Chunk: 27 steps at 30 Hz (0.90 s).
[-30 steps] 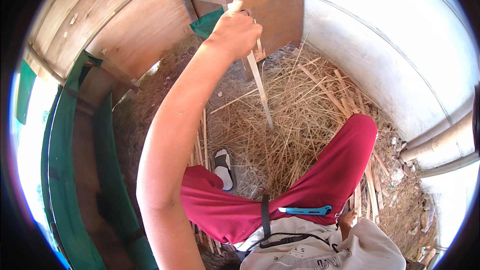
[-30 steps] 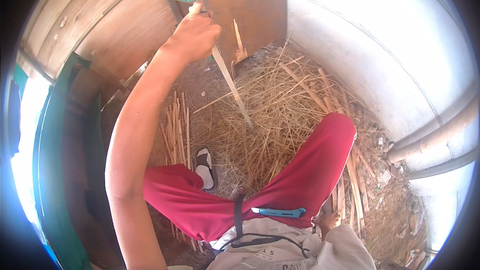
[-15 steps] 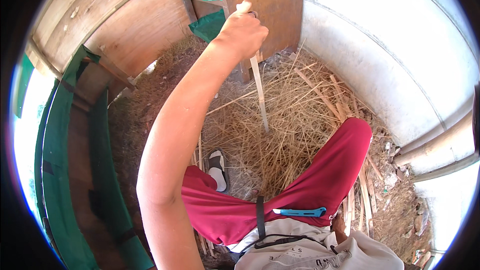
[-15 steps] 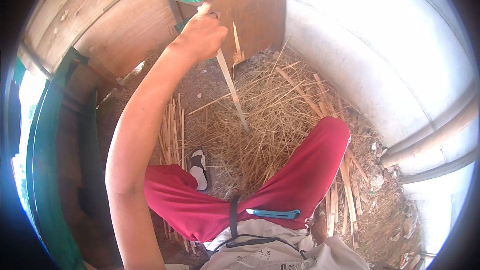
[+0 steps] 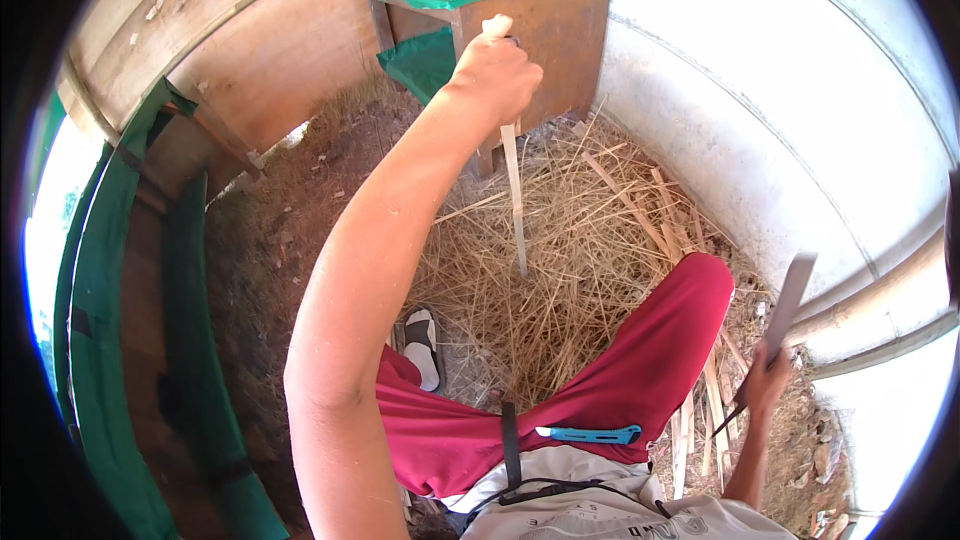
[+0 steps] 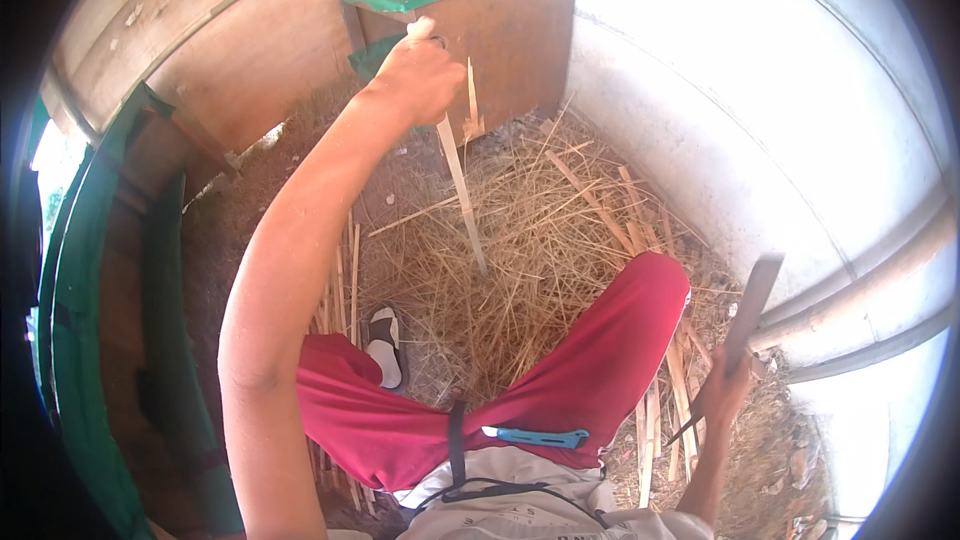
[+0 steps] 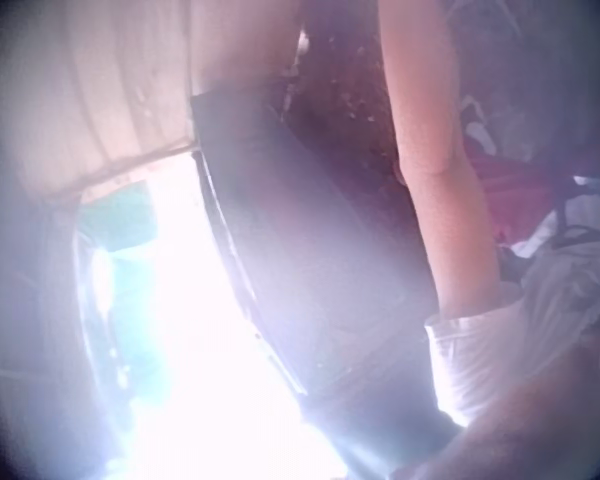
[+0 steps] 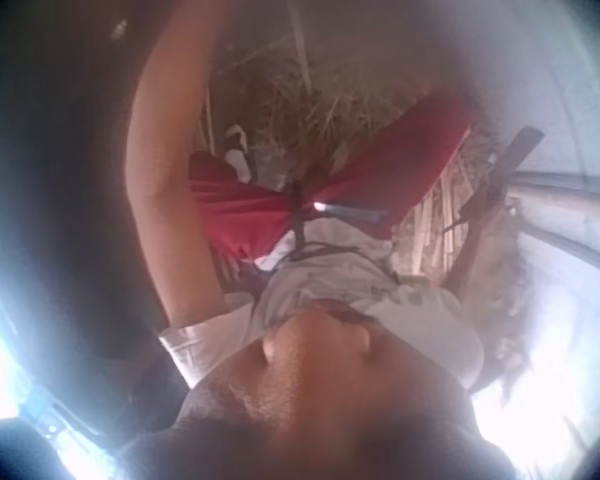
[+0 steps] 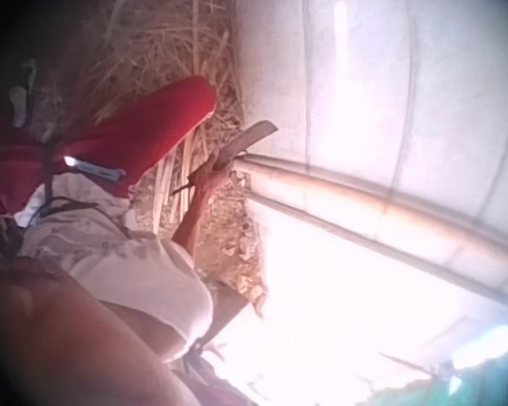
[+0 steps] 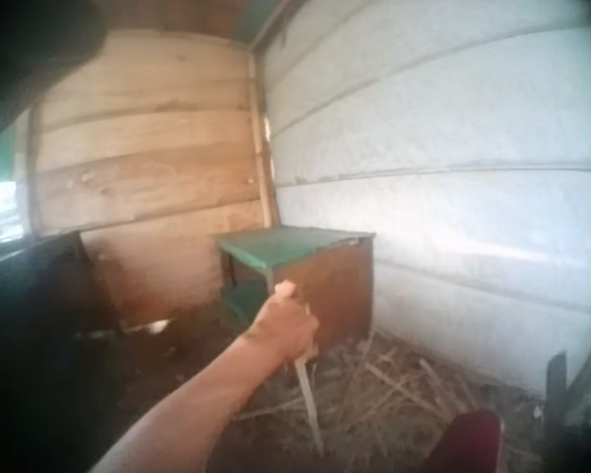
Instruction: The person sits on the ground and uses a utility knife to shave thin strips off long bamboo sticks. They repeatedly scrape the blade along the sticks to remove the outer layer, creating fine shavings that fall onto the straw-covered floor.
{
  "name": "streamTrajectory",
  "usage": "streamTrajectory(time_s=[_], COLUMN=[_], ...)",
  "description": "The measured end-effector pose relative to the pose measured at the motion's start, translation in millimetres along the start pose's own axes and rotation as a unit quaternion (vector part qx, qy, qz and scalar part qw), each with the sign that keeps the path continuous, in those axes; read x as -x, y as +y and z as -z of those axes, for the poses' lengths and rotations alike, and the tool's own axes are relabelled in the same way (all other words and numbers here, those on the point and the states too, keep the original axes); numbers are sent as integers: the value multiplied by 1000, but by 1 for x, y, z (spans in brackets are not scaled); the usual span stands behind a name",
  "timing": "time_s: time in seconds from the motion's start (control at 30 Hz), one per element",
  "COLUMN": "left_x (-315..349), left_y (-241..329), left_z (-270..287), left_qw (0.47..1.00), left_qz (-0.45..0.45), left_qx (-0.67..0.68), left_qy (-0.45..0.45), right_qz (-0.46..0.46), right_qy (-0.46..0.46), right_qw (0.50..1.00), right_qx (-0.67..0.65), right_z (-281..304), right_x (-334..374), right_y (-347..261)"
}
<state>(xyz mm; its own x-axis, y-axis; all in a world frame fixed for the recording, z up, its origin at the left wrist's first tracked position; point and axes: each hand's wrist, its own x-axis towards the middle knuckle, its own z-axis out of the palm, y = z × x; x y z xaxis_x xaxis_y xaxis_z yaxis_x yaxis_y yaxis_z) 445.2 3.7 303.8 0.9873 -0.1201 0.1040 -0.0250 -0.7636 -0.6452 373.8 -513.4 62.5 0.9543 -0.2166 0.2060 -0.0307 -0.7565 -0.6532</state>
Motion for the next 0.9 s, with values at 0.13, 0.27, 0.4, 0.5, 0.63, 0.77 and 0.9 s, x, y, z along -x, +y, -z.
streamTrajectory(time_s=[0.13,0.27,0.4,0.5,0.63,0.77,0.9], left_x=[2,11,11,15,17,9,18], left_y=[-4,-6,0,0,2,5,1], left_z=[-7,-5,2,4,6,0,-3], left_qw=[1000,1000,1000,1000,1000,999,999], left_qz=[12,27,22,16,22,31,28], left_qx=[3,0,5,18,19,31,12], left_qy=[22,-11,11,5,-2,-2,12], right_qz=[141,405,370,384,440,392,445], right_qy=[11,-49,-266,-265,-213,-281,-308], right_qw=[989,912,890,885,871,873,840], right_qx=[-51,-43,16,-14,-43,68,46], right_z=[31,-44,-110,-138,-155,-230,-245], right_x=[-34,-27,-9,-1,3,18,11], right_y=[-145,-233,-305,-334,-351,-314,-292])
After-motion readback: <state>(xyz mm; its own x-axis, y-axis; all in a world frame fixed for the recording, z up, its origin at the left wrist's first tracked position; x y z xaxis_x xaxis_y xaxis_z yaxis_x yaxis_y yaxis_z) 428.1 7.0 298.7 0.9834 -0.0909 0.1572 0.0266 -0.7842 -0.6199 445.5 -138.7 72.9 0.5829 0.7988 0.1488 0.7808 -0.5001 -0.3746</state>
